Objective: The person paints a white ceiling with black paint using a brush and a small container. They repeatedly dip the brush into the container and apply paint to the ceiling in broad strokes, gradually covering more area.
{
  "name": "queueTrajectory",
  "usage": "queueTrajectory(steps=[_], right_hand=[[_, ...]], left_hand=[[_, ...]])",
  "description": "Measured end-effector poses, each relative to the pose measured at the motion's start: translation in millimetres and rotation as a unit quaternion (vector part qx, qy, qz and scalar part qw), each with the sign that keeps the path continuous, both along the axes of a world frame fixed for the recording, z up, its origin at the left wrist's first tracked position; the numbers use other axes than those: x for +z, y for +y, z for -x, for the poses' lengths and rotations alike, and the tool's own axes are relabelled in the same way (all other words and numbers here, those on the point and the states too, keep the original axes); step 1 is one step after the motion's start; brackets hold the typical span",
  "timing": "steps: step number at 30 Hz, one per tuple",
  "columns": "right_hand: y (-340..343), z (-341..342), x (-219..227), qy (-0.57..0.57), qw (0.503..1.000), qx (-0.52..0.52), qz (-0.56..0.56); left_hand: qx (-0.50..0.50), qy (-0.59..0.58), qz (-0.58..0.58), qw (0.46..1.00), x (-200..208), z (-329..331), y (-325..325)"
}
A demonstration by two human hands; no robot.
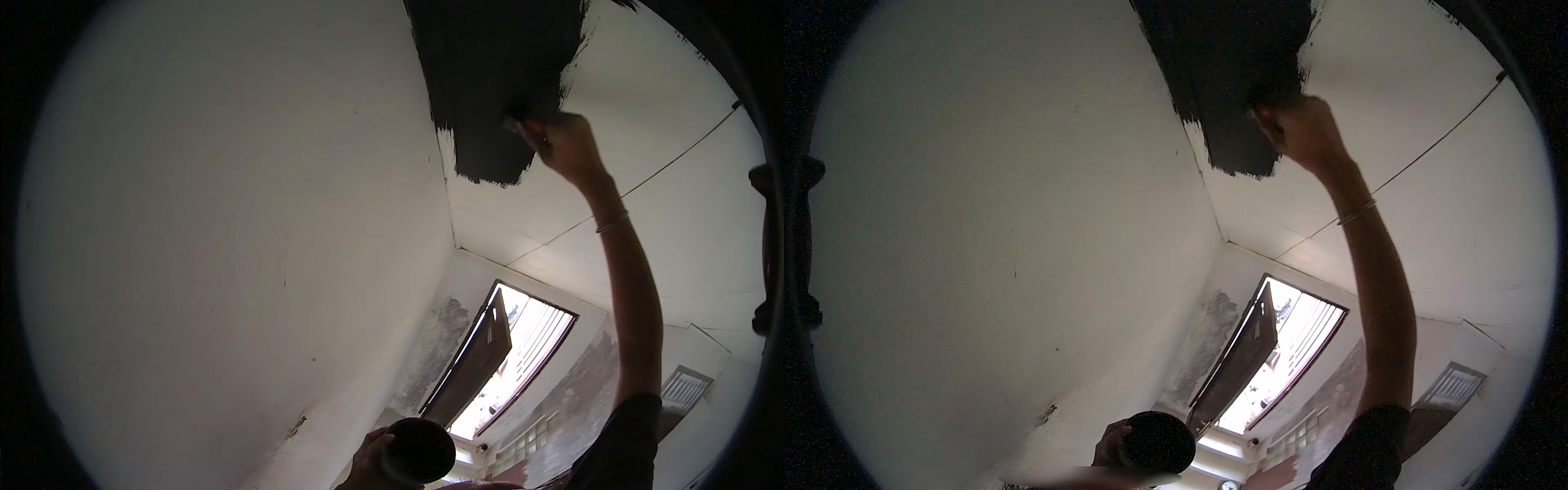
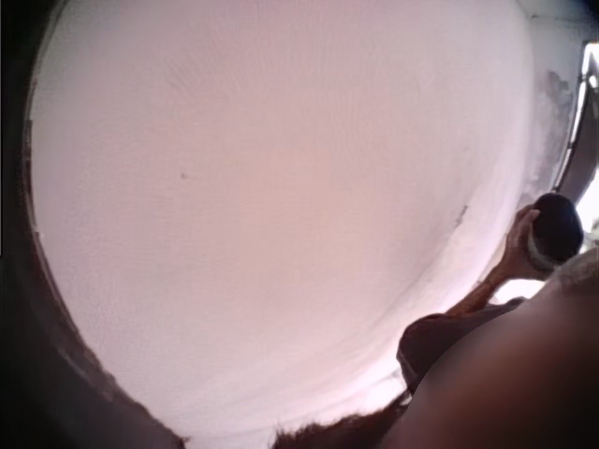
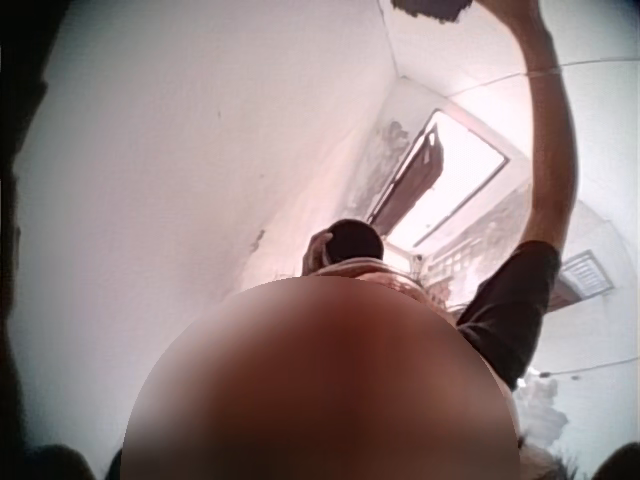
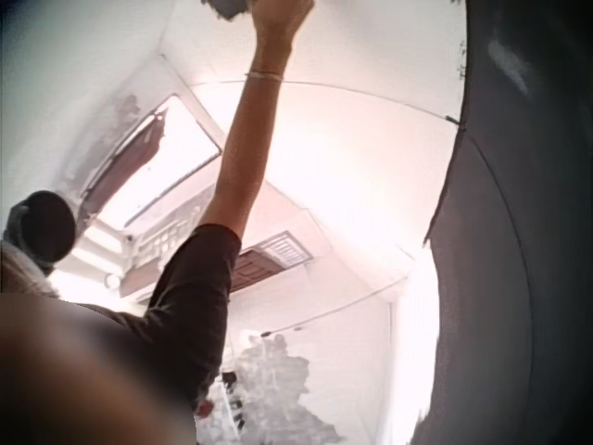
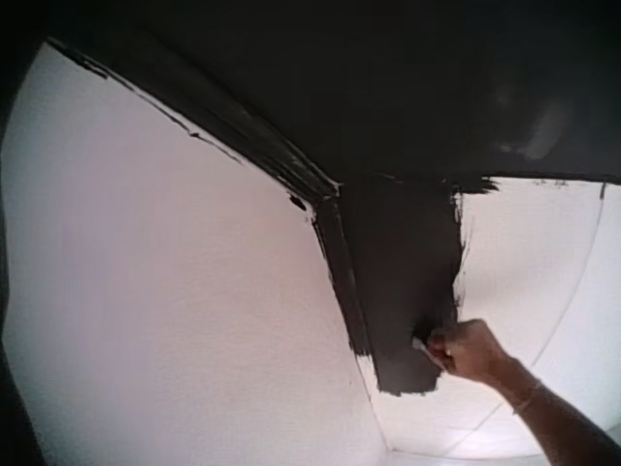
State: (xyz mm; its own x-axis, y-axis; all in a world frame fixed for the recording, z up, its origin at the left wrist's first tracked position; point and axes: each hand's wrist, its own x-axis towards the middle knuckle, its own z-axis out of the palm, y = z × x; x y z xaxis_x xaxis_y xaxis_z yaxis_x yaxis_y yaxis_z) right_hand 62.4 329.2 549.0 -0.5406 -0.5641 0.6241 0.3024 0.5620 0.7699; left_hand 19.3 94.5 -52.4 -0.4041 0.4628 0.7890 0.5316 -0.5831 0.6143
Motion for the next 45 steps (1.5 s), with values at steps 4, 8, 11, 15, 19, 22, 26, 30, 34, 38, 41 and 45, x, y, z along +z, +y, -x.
queueTrajectory(steps=[4,8,11,15,19,22,26,30,34,38,41,45], right_hand=[[-53,-20,49,0.012,0.991,0.035,-0.127],[-121,-52,72,0.054,0.987,-0.004,-0.154],[-169,-65,55,0.098,0.96,0.045,-0.258],[-212,-106,46,-0.012,0.937,-0.092,-0.337],[-149,-59,10,0.15,0.868,-0.077,-0.468],[-100,-26,0,0.141,0.845,-0.146,-0.496],[-54,-3,-16,0.075,0.864,-0.148,-0.475],[-4,14,-45,-0.018,0.878,-0.208,-0.431],[17,13,-87,-0.05,0.924,-0.169,-0.339],[1,-25,-174,-0.033,0.999,-0.018,0.031],[-23,-81,-262,0.054,0.94,0.067,0.331],[-65,-148,-373,0.166,0.756,0.177,0.608]], left_hand=[[-0.012,0.007,-0.008,1.0,0,6,9],[-0.028,0.011,0.003,1.0,12,4,14],[-0.036,0.025,-0.004,0.999,19,1,15],[-0.039,0.039,-0.009,0.998,22,-5,13],[-0.044,0.035,-0.004,0.998,27,-13,3],[-0.029,0.026,0.025,0.999,38,-18,-9],[-0.036,0.061,-0.03,0.997,53,-18,-27],[-0.027,0.064,-0.039,0.997,59,-20,-32],[-0.016,0.078,-0.032,0.996,49,-19,-27],[-0.012,0.03,-0.011,0.999,40,-15,-7],[0.032,0.059,-0.012,0.998,39,-13,-3],[0.062,0.071,0.018,0.995,45,-9,-2]])
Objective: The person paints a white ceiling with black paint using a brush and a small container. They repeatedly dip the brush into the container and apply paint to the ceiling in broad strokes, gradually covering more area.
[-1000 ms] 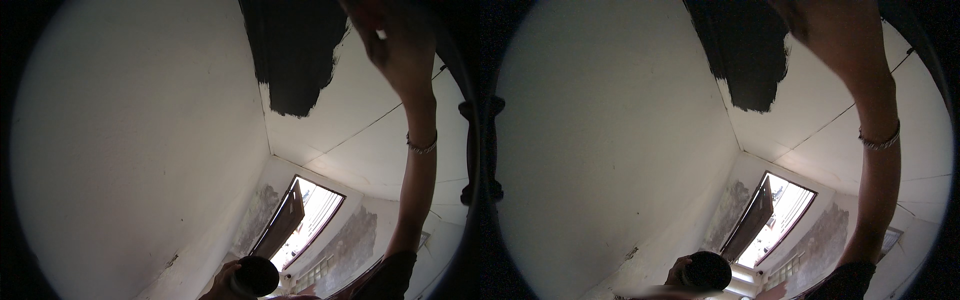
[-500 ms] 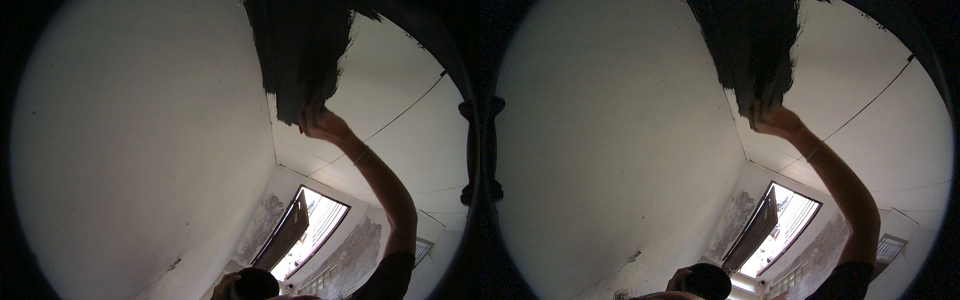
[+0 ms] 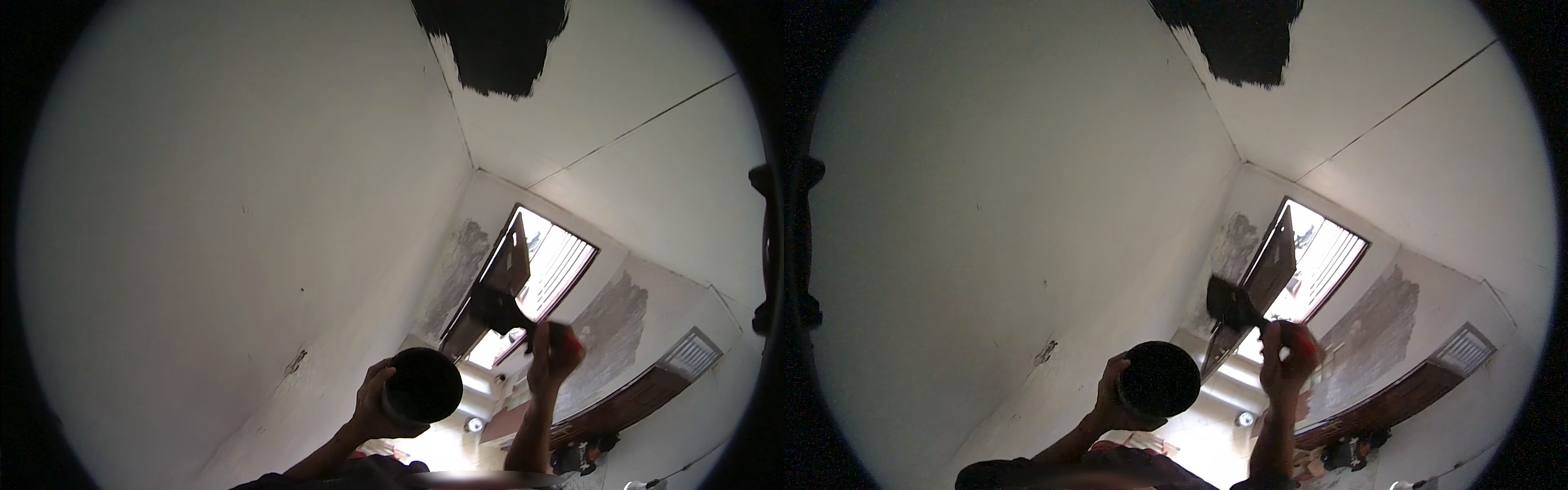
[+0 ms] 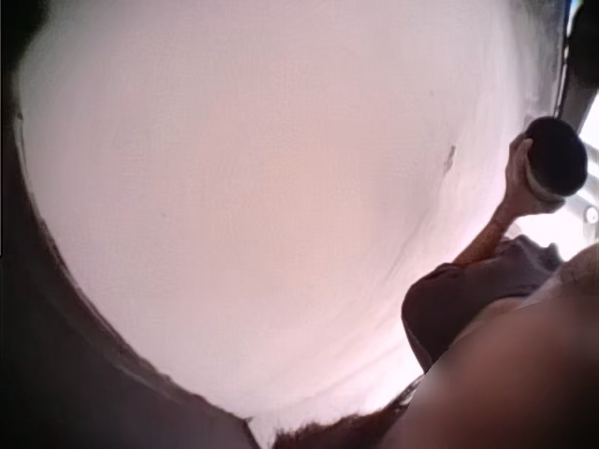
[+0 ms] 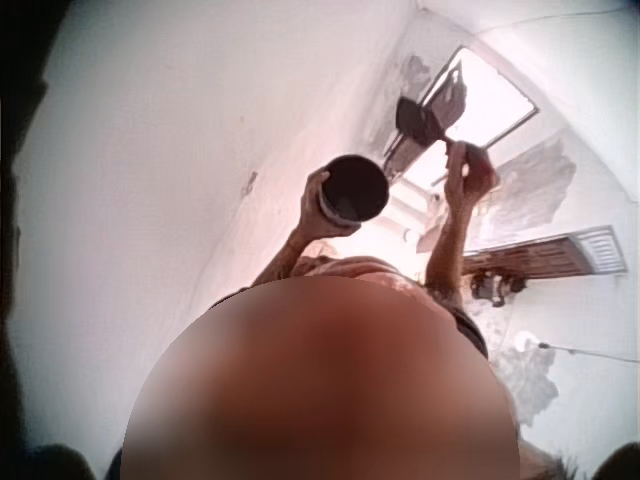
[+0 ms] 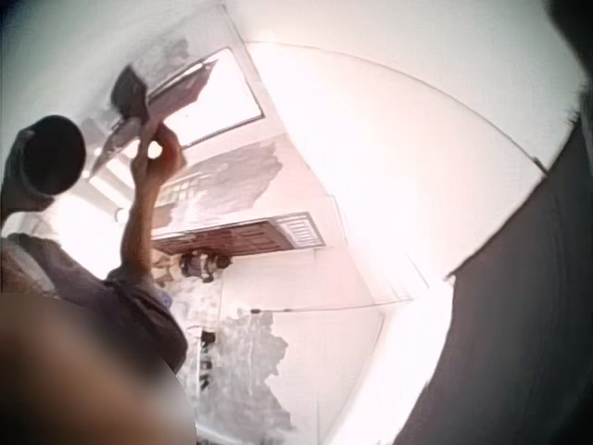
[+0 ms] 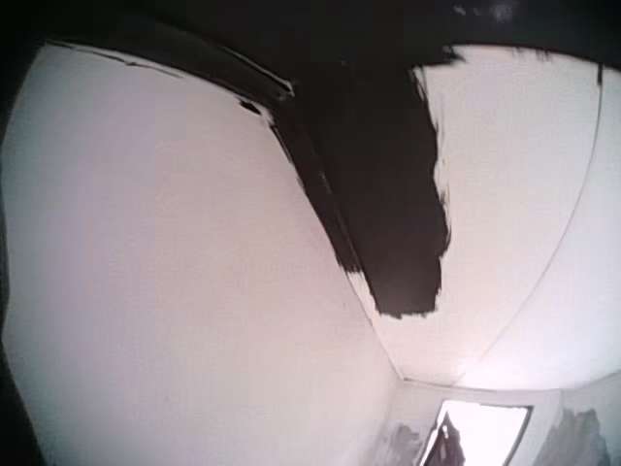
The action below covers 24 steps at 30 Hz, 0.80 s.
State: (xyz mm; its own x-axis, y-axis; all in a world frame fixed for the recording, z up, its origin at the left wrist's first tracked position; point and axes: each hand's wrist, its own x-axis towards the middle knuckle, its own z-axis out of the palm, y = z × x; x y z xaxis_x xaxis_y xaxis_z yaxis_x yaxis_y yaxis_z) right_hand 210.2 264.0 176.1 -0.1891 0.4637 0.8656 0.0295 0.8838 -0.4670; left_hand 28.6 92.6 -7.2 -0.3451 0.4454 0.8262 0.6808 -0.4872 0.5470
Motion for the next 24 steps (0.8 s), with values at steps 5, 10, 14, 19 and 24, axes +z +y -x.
queueTrajectory(steps=[5,10,14,19,24], right_hand=[[-53,-36,-75,0.223,0.929,0.047,0.291],[-72,-46,-91,0.151,0.935,0.072,0.312],[-69,-49,-89,-0.013,0.971,0.048,0.235],[-65,-40,-80,-0.127,0.977,0.032,0.171],[-56,-28,-65,-0.185,0.968,0.021,0.17]], left_hand=[[-0.015,0.013,-0.002,1.0,-2,-3,15],[-0.051,0.019,-0.004,0.999,-10,-12,35],[-0.056,0.038,-0.014,0.998,-9,-18,47],[-0.024,0.077,-0.021,0.997,-13,-22,54],[-0.051,0.061,0.012,0.997,-18,-21,55]])
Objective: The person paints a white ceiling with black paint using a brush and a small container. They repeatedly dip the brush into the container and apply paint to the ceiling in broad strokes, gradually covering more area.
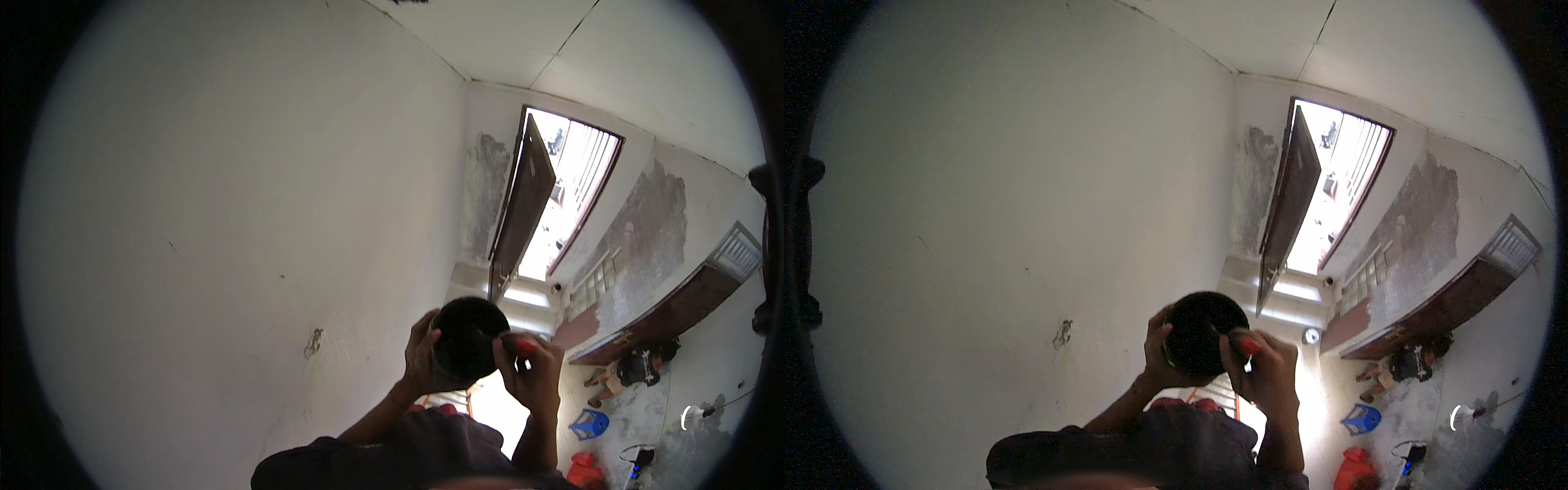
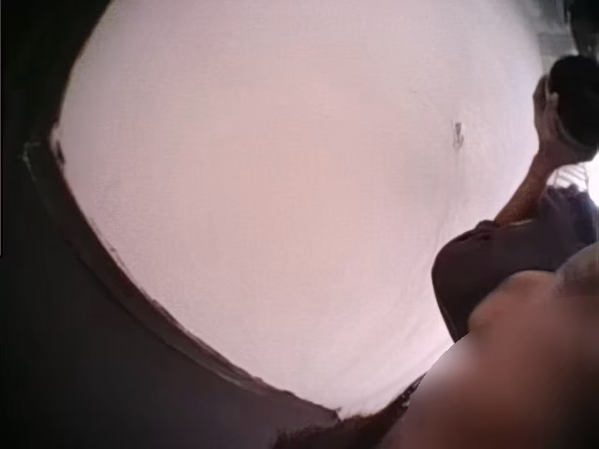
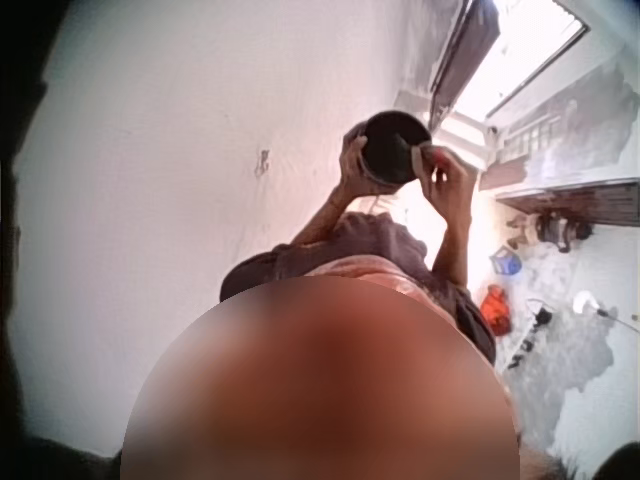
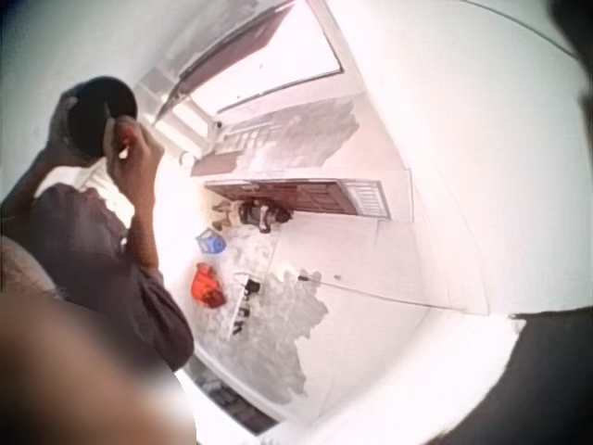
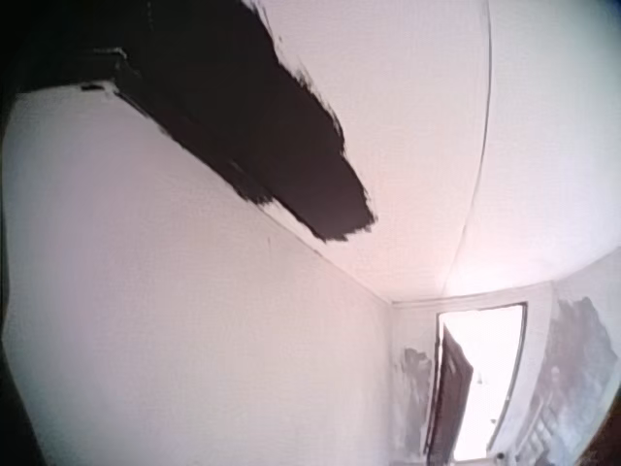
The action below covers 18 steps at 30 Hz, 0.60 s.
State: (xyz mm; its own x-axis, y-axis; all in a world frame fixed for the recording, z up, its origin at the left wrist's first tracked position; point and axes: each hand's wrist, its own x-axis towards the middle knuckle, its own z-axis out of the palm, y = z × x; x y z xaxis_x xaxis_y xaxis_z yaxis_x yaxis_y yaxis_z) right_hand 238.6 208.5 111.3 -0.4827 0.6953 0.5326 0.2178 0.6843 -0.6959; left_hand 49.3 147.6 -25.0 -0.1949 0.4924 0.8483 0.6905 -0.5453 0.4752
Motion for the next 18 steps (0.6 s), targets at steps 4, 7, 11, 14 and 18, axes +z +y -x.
queueTrajectory(steps=[4,7,11,14,18], right_hand=[[15,9,12,-0.046,0.998,0.028,-0.023],[21,16,20,-0.068,0.997,0.034,-0.024],[26,21,30,-0.061,0.996,0.029,-0.053],[29,26,35,-0.08,0.994,0.049,-0.063],[27,32,35,-0.072,0.993,0.051,-0.084]], left_hand=[[0.028,0.017,-0.042,0.999,5,-2,6],[0.025,0.017,-0.046,0.998,12,0,7],[0.011,-0.008,-0.061,0.998,19,1,10],[0.016,-0.007,-0.066,0.998,23,1,9],[0.024,0.003,-0.059,0.998,27,2,3]])
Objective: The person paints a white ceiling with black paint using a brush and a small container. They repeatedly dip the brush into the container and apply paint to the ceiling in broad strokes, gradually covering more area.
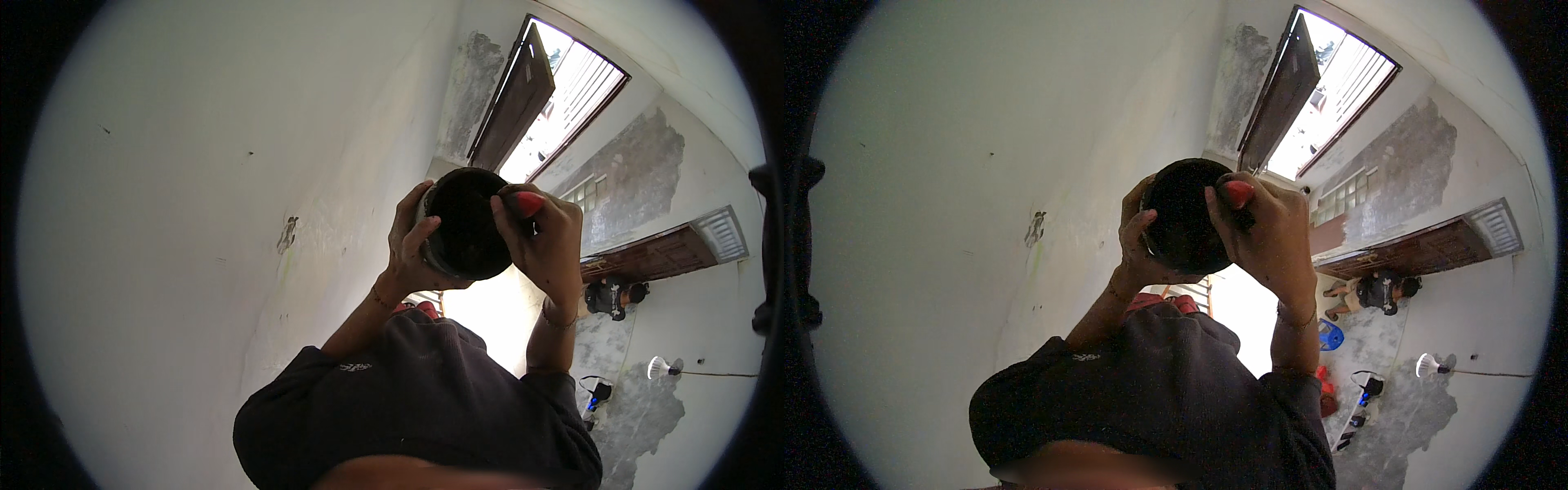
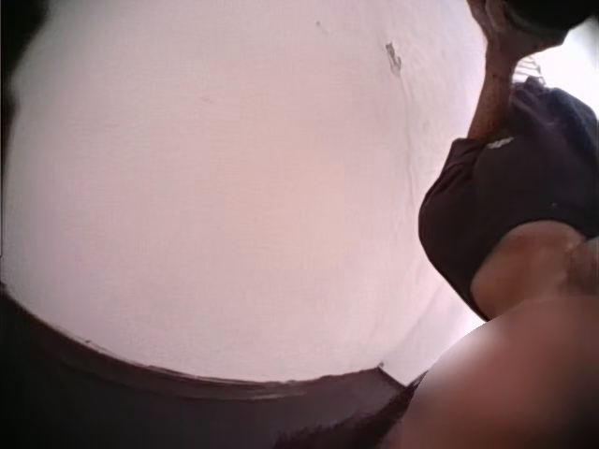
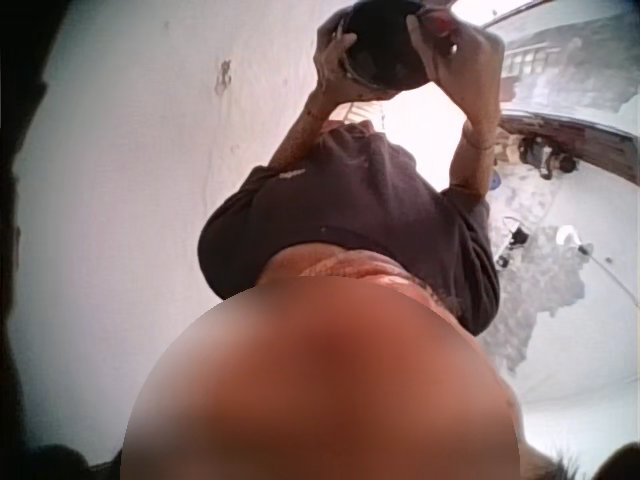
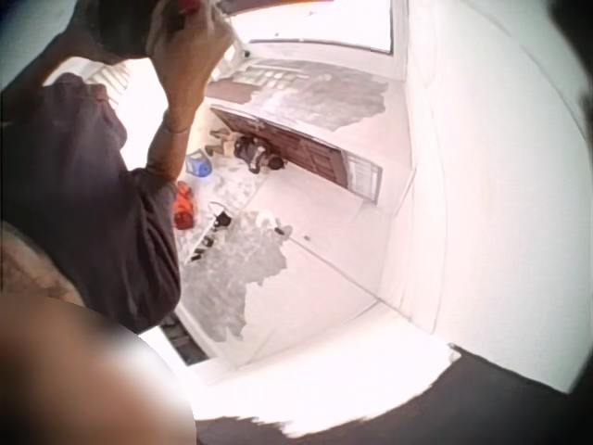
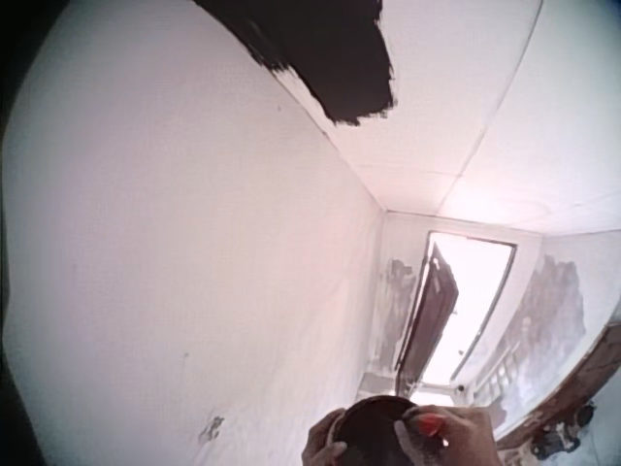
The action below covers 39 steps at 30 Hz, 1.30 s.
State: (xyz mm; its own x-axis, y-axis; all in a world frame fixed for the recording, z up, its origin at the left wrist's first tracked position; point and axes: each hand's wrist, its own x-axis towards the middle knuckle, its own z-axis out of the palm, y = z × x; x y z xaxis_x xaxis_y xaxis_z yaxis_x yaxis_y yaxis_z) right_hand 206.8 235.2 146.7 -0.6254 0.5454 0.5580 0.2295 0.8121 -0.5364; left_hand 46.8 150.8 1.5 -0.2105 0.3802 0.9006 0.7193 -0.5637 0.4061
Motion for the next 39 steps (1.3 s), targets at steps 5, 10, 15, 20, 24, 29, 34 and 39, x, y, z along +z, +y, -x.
queueTrajectory(steps=[5,10,15,20,24,29,34,39], right_hand=[[-5,4,-7,-0.044,0.999,-0.003,0.01],[-2,7,-9,-0.057,0.998,0.004,-0.016],[2,-12,4,-0.008,0.999,-0.025,0.039],[4,-32,16,0.102,0.992,-0.05,0.048],[1,-43,23,0.153,0.984,-0.071,0.061],[-5,-57,36,0.216,0.966,-0.059,0.128],[-1,-63,45,0.24,0.967,-0.041,0.069],[11,-68,44,0.297,0.953,-0.041,-0.048]], left_hand=[[0.001,0.008,0.013,1.0,0,3,-7],[0.003,0.005,0.008,1.0,1,1,-10],[0.01,0.004,0.007,1.0,9,-1,-8],[0.015,0.001,0.008,1.0,15,-3,-8],[0.02,0.004,0.006,1.0,16,-4,-6],[0.009,-0.01,-0.007,1.0,14,-7,-4],[0.015,-0.008,0.012,1.0,11,-12,-7],[0.002,-0.017,0.02,1.0,9,-15,-7]])
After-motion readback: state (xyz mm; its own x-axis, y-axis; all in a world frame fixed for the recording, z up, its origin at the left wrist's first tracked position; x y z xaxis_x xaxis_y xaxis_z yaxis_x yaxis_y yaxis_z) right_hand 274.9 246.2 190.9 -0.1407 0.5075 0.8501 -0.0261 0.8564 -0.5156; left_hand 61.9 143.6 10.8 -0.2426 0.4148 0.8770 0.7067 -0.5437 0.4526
